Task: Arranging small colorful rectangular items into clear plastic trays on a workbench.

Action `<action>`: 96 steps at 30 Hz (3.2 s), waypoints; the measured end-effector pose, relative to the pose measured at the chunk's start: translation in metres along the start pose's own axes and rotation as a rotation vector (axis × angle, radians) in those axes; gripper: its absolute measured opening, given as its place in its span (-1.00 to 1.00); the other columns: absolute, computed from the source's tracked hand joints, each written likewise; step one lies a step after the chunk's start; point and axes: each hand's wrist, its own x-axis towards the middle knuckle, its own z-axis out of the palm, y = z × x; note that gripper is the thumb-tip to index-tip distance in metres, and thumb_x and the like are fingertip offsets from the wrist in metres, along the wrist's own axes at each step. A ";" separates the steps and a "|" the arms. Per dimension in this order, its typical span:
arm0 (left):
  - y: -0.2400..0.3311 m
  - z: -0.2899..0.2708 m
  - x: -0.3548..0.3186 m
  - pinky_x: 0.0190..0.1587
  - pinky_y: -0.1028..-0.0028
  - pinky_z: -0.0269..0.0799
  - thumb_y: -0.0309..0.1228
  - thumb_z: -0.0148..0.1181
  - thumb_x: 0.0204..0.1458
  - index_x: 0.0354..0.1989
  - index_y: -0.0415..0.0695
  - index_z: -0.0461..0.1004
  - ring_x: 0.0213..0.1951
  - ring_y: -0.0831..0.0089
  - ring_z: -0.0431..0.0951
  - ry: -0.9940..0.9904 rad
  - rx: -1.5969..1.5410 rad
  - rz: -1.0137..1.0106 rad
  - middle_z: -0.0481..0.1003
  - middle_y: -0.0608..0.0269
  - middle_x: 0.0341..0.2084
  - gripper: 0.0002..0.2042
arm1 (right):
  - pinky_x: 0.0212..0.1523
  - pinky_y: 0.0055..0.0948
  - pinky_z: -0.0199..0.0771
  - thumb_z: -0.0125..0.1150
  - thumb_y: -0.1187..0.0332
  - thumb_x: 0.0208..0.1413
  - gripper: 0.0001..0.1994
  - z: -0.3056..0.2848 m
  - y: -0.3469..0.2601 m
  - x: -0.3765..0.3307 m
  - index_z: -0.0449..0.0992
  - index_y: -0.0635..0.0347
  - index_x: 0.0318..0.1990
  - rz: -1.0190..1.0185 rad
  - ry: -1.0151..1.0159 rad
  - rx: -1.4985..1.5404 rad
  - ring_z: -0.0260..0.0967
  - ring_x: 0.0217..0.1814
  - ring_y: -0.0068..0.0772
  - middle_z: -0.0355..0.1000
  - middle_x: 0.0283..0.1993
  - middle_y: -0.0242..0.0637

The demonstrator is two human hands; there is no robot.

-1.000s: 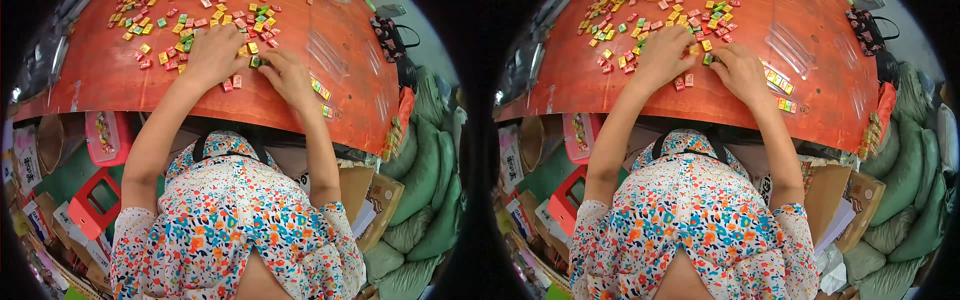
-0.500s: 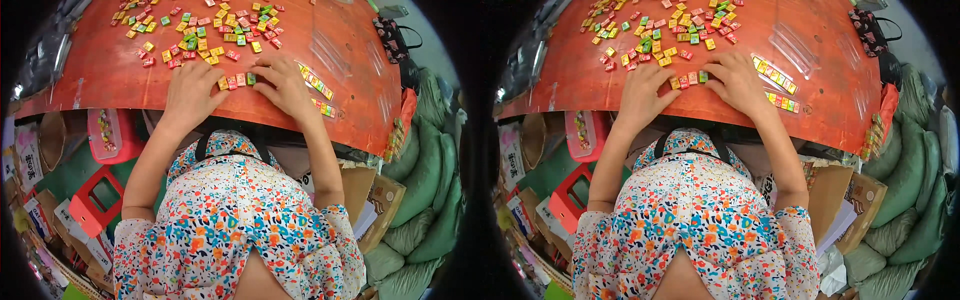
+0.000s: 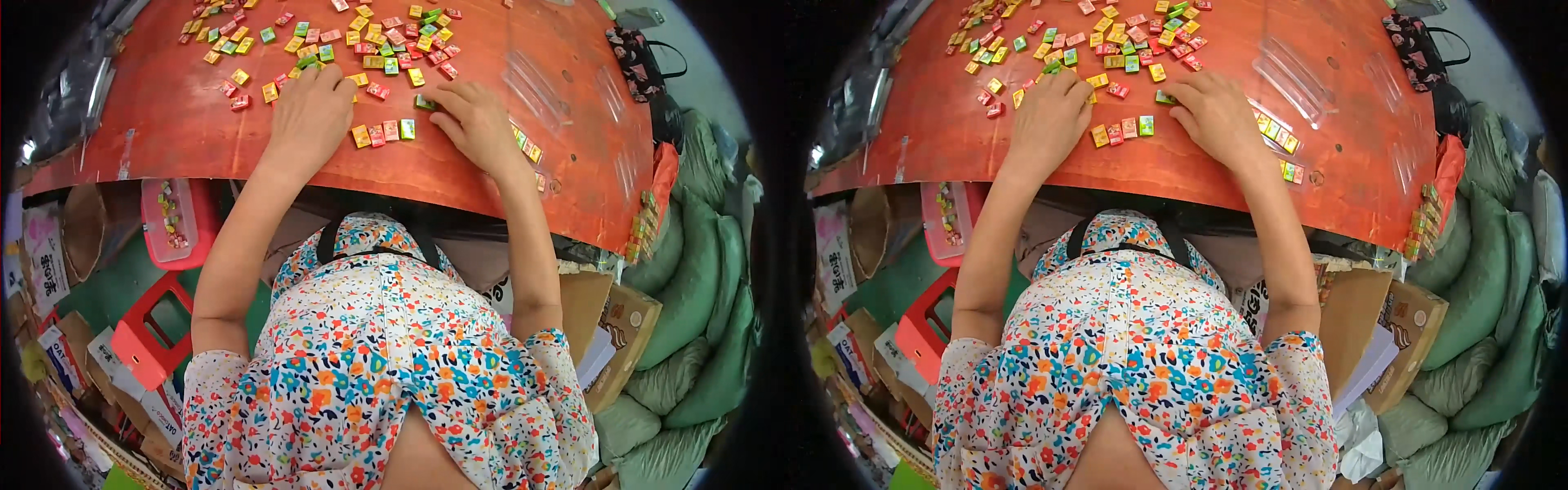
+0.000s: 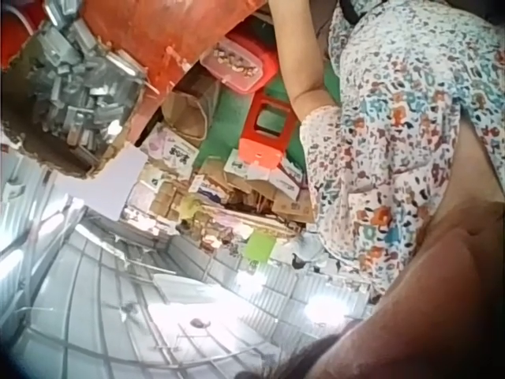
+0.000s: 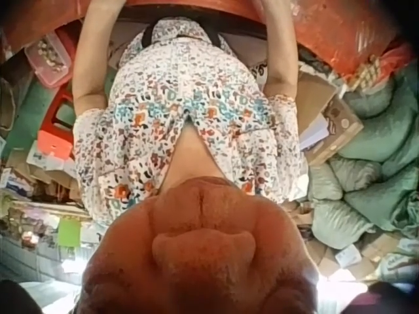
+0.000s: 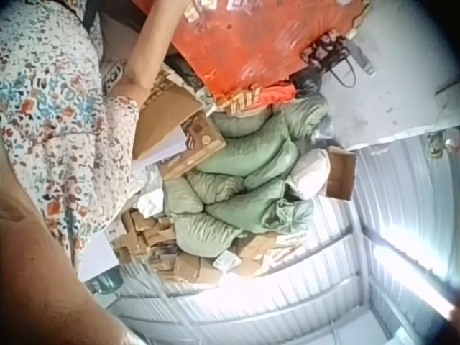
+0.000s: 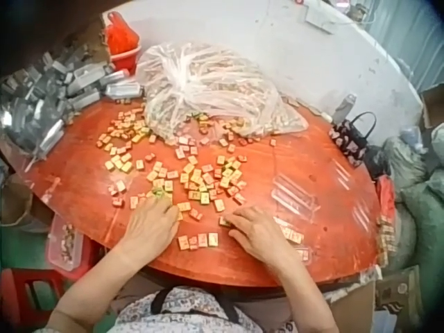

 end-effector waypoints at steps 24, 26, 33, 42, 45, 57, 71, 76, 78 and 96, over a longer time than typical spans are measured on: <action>-0.015 -0.017 -0.003 -0.15 0.21 0.42 -0.48 0.14 -0.03 -0.26 -0.18 0.48 -0.20 0.16 0.48 -0.109 -0.108 0.159 0.43 0.15 -0.34 -0.85 | -0.05 -0.20 0.33 0.33 0.21 0.01 -0.65 0.005 -0.021 -0.010 0.55 0.11 -0.04 -0.033 0.034 0.014 0.41 -0.03 -0.15 0.47 -0.10 -0.25; -0.004 -0.033 -0.012 -0.17 0.20 0.43 -0.47 0.20 -0.06 -0.35 -0.20 0.45 -0.23 0.12 0.48 -0.060 -0.252 0.058 0.41 0.11 -0.38 -0.88 | 0.00 -0.20 0.32 0.34 0.21 0.00 -0.61 0.003 -0.022 -0.010 0.54 0.10 0.00 -0.032 -0.012 0.081 0.39 0.02 -0.16 0.46 -0.06 -0.25; 0.016 -0.026 -0.036 -0.20 0.19 0.43 -0.42 0.29 -0.09 -0.30 -0.22 0.48 -0.23 0.12 0.47 -0.110 -0.295 -0.003 0.40 0.10 -0.39 -0.80 | 0.06 -0.20 0.31 0.33 0.22 0.01 -0.64 0.005 -0.025 -0.001 0.56 0.12 -0.03 -0.056 -0.064 0.067 0.39 0.06 -0.17 0.48 -0.06 -0.25; 0.018 -0.023 -0.042 -0.15 0.22 0.45 -0.36 0.34 -0.07 -0.14 -0.22 0.50 -0.18 0.14 0.49 -0.094 -0.431 -0.096 0.40 0.11 -0.26 -0.68 | -0.12 -0.16 0.46 0.24 0.30 0.10 -0.70 0.021 0.014 0.041 0.52 0.20 -0.04 -0.089 0.124 0.028 0.44 -0.11 -0.01 0.49 -0.13 -0.13; 0.017 -0.015 -0.043 -0.16 0.23 0.46 -0.38 0.37 -0.10 -0.10 -0.21 0.50 -0.18 0.13 0.50 -0.125 -0.426 -0.108 0.41 0.10 -0.24 -0.63 | -0.14 -0.17 0.45 0.21 0.33 0.12 -0.74 0.022 0.016 0.040 0.52 0.20 -0.06 -0.103 0.134 0.005 0.43 -0.13 -0.01 0.48 -0.15 -0.14; 0.031 -0.013 -0.031 -0.21 0.20 0.47 -0.31 0.40 -0.13 -0.07 -0.17 0.51 -0.21 0.12 0.51 -0.134 -0.436 -0.150 0.38 0.10 -0.23 -0.58 | -0.04 -0.21 0.38 0.33 0.28 0.00 -0.65 -0.003 -0.010 -0.008 0.54 0.18 -0.05 -0.023 -0.059 0.122 0.43 -0.09 -0.12 0.46 -0.09 -0.22; 0.057 -0.013 0.017 -0.27 0.29 0.46 -0.36 0.34 -0.03 -0.16 -0.18 0.58 -0.31 0.20 0.54 -0.193 -0.524 0.029 0.45 0.13 -0.31 -0.73 | -0.09 -0.22 0.39 0.31 0.35 0.00 -0.73 -0.019 -0.012 -0.041 0.56 0.16 -0.11 0.094 0.153 0.057 0.42 -0.11 -0.15 0.43 -0.20 -0.21; 0.092 0.024 0.100 -0.23 0.25 0.46 -0.31 0.29 0.00 -0.14 -0.13 0.59 -0.25 0.18 0.53 -0.141 -0.517 0.295 0.46 0.14 -0.30 -0.74 | -0.25 -0.25 0.46 0.32 0.43 -0.01 -0.74 -0.044 0.041 -0.063 0.56 0.24 -0.13 0.191 0.357 0.025 0.44 -0.26 -0.10 0.46 -0.26 -0.15; 0.102 0.042 0.134 -0.21 0.23 0.46 -0.30 0.27 0.01 -0.13 -0.10 0.59 -0.23 0.16 0.53 -0.164 -0.485 0.366 0.46 0.13 -0.29 -0.74 | -0.24 -0.25 0.45 0.32 0.41 0.01 -0.74 -0.046 0.066 -0.070 0.56 0.22 -0.12 0.326 0.351 -0.033 0.44 -0.25 -0.11 0.45 -0.25 -0.17; 0.108 0.103 0.161 0.35 0.25 0.11 0.03 0.07 0.14 0.29 -0.21 0.21 0.31 0.11 0.21 -0.039 -0.180 0.758 0.22 0.05 0.31 -0.33 | 0.19 -0.15 0.27 0.23 0.23 0.14 -0.60 -0.026 0.109 -0.095 0.47 0.19 0.10 0.395 0.375 -0.171 0.34 0.17 -0.10 0.41 0.12 -0.16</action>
